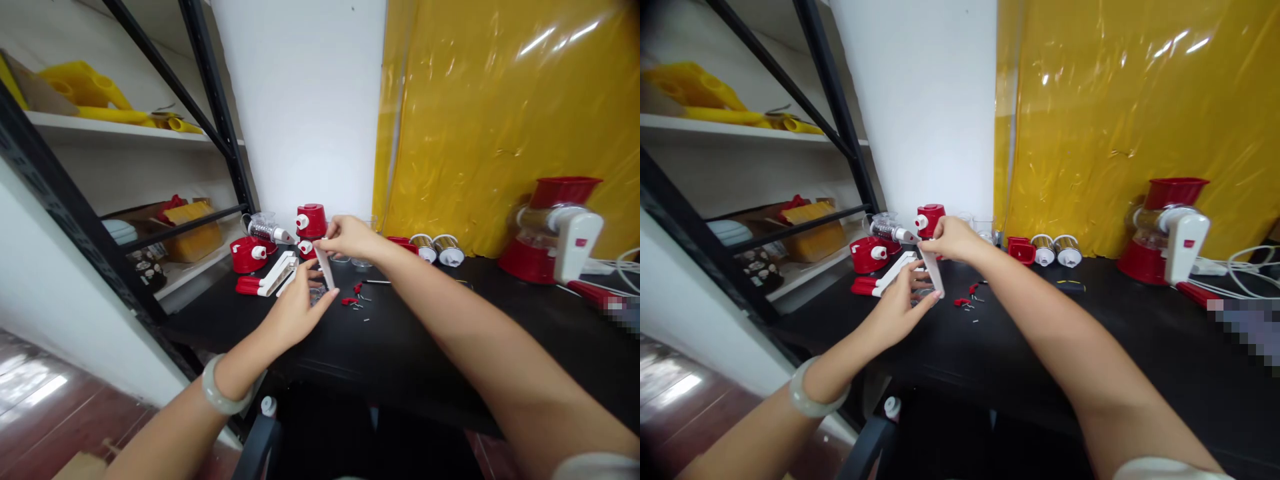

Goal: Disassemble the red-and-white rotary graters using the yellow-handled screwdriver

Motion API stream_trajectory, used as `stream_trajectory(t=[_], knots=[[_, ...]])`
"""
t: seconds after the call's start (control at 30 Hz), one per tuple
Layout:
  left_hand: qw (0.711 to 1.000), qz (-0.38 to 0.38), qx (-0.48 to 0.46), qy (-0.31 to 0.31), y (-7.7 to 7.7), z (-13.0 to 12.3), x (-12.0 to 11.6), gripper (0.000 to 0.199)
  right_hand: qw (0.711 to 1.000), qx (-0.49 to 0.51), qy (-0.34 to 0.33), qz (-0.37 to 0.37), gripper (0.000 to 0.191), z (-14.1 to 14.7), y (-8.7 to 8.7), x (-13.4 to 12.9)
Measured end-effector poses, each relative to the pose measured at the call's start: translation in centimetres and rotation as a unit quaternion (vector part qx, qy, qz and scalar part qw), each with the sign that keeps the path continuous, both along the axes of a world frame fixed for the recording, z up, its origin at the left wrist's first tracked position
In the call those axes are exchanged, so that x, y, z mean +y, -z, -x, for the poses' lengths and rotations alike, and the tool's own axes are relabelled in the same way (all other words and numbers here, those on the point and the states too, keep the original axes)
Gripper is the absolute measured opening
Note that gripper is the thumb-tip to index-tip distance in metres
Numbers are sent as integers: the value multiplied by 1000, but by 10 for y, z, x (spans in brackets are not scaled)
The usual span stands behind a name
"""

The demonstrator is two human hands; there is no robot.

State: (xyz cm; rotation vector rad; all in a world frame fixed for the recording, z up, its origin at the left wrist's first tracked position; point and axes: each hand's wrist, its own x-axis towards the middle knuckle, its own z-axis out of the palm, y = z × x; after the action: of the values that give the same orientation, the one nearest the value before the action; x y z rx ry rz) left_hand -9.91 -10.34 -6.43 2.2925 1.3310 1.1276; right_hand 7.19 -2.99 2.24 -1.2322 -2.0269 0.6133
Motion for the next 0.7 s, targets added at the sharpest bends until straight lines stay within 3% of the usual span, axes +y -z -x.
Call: stream_trajectory(t=[0.07,0.13,0.2,0.27,0.47,0.7], knots=[[999,12,-21,-29,7,9,14,51,1000,-4,-5,13,28,31,11,17],[994,73,-41,-72,10,25,29,40,1000,-13,-2,11,30,52,23,33],[983,155,-56,-79,8,45,42,36,1000,-27,3,-2,29,65,36,48],[979,178,-43,-92,4,63,49,34,999,-50,2,-11,30,74,49,62],[975,121,107,-155,-2,86,48,32,992,-128,-7,-12,34,97,78,91],[954,18,183,-235,-16,82,27,31,983,-182,11,-17,35,112,88,89]])
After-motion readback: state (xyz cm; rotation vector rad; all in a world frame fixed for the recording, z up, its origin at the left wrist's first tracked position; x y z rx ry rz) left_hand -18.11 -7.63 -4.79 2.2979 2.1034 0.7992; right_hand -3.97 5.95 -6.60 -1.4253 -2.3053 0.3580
